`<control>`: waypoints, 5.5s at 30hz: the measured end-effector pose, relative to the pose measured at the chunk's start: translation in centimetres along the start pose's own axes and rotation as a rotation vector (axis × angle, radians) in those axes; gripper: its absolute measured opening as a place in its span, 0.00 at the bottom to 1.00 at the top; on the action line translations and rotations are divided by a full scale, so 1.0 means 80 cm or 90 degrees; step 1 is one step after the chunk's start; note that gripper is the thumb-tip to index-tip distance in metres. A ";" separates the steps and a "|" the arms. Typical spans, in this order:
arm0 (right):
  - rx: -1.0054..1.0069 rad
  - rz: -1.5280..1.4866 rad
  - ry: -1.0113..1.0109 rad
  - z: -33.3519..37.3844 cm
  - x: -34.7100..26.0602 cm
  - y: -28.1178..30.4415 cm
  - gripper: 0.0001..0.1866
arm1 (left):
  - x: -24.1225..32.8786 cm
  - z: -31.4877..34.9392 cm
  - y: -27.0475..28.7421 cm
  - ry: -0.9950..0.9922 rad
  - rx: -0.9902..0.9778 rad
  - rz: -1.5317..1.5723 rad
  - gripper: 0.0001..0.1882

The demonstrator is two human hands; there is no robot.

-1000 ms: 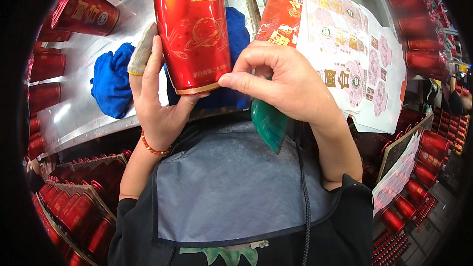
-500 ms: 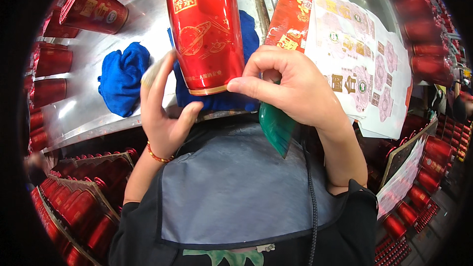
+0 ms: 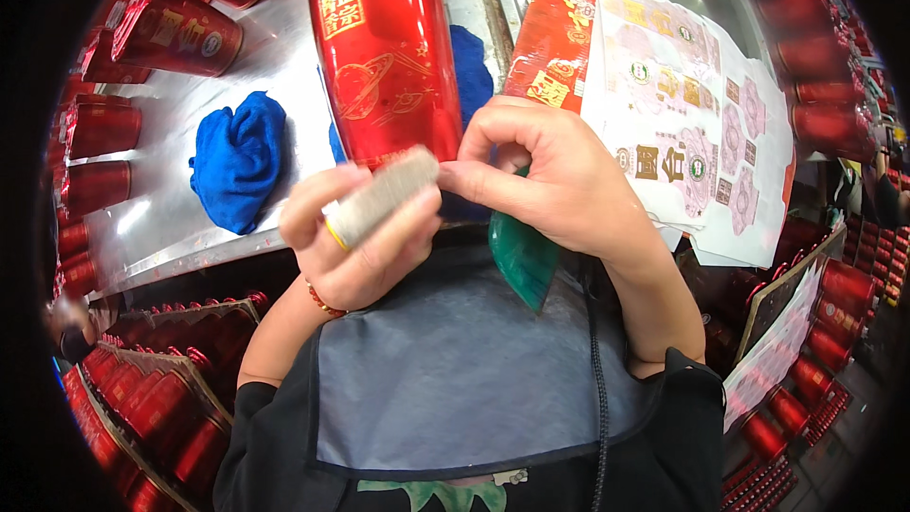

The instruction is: The person wipes a red cylindrical container with a green sponge and a blue cloth, then applies a sticker to the container. The person repeats the wiping process on the same container multiple times.

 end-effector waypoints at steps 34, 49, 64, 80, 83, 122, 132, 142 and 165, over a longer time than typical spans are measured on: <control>-0.052 -0.151 -0.049 -0.012 0.020 -0.001 0.39 | -0.093 0.043 -0.037 0.585 0.045 0.525 0.52; -0.034 -0.122 -0.054 -0.009 0.021 0.001 0.39 | -0.059 0.055 0.011 0.351 0.042 0.260 0.33; -0.047 -0.163 -0.062 -0.010 0.028 -0.002 0.39 | 0.005 -0.004 0.006 -0.054 -0.071 -0.016 0.18; -0.082 -0.103 0.047 -0.152 -0.001 0.061 0.31 | -0.014 0.017 0.025 0.081 -0.092 0.068 0.14; -0.136 -0.136 0.036 -0.169 -0.001 0.040 0.32 | -0.013 0.016 0.025 0.080 -0.089 0.063 0.14; -0.012 0.223 0.008 -0.159 -0.053 0.044 0.50 | -0.005 -0.001 0.023 0.054 -0.118 0.029 0.21; -0.136 0.028 0.194 -0.103 -0.115 0.029 0.47 | -0.004 -0.001 0.023 0.058 -0.119 0.021 0.21; -0.092 0.031 0.073 -0.190 -0.017 0.036 0.46 | -0.003 -0.006 0.021 0.062 -0.123 0.026 0.20; -0.110 0.097 -0.009 -0.192 -0.023 0.039 0.48 | -0.001 -0.009 0.021 0.066 -0.114 0.014 0.19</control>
Point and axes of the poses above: each hand's wrist, its own z-axis away from the middle knuckle, its own y-axis out of the back of the hand, x = y × z, the point moved 10 cm from there along -z, towards the middle knuckle, and after that the axes turned 5 degrees about -y, right-handed, at the moved point
